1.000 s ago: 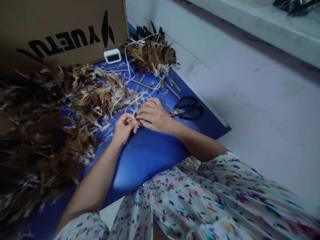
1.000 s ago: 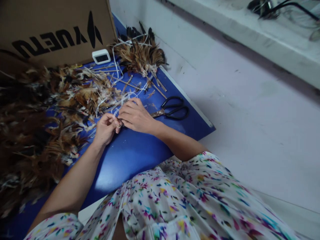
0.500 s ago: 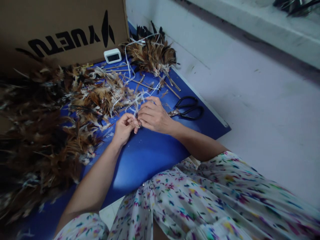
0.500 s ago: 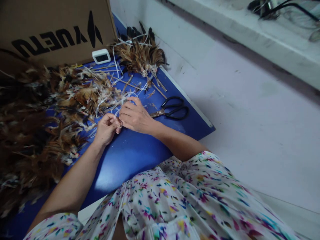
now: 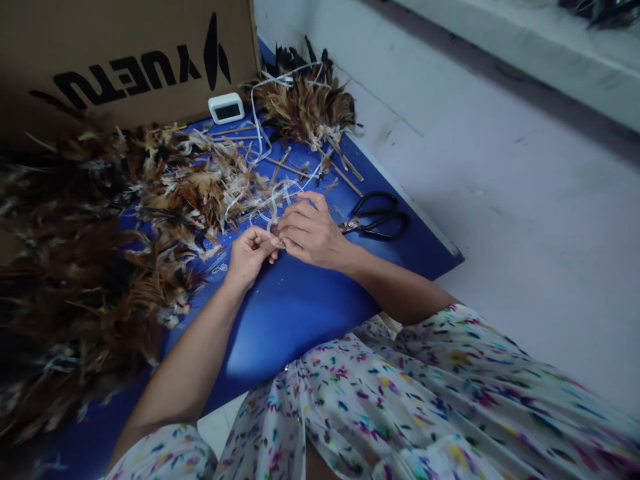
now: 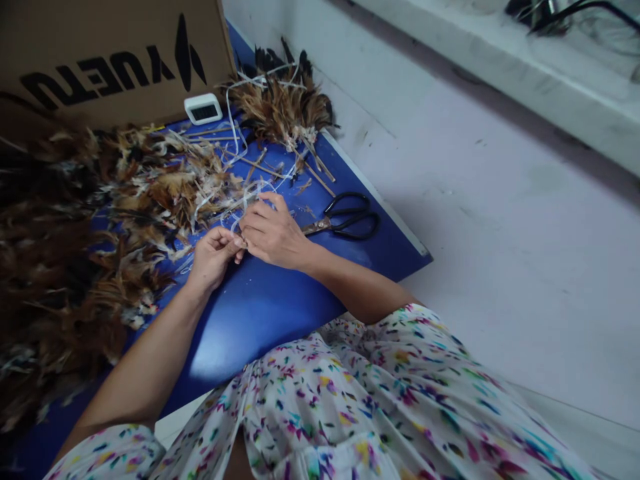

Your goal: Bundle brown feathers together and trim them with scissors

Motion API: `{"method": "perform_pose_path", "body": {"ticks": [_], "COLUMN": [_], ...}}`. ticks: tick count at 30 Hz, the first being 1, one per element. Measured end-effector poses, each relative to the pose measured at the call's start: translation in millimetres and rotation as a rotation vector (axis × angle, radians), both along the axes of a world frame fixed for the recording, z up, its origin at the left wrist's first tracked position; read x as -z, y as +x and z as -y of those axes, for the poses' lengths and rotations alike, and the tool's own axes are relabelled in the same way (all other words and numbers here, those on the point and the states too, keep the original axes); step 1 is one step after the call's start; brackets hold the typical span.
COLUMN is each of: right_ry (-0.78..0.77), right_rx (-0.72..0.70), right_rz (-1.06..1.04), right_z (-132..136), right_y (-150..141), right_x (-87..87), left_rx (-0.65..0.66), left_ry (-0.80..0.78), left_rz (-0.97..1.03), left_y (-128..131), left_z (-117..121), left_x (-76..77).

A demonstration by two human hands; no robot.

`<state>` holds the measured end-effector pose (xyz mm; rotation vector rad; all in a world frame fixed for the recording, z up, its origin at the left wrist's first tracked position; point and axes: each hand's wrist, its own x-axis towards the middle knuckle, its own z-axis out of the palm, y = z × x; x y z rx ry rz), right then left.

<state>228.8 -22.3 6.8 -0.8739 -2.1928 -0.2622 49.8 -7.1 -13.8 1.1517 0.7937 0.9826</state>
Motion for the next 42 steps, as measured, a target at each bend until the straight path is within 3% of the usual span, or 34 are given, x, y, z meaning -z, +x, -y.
{"method": "perform_pose_path", "body": {"ticks": [10,16,25,31,42], "right_ry": [0.117,-0.003,-0.258,-0.374,-0.494], "right_rx": [-0.025,-0.071,0.029,0.009,0.064], "right_rz": [0.129,0.061,-0.259,-0.262,-0.26], "right_z": [3,2,-3,-1,-1], "right_y": [-2,-1,-2,-3,-7], "right_x": [-5.1,2.9,11.3,12.3,14.4], "left_rx": [-0.061,-0.095,-0.095,-0.108,-0.214], "left_ry": [-0.178,-0.181,0.033,0.179,0.297], "left_rz": [0.06,0.052,0.007,-0.102,-0.217], "left_y": [2,3,0,-2,1], "left_z": [0,-2,-1,-1,5], "left_x": [-4.8,-4.3,-1.9,1.6,3.2]}}
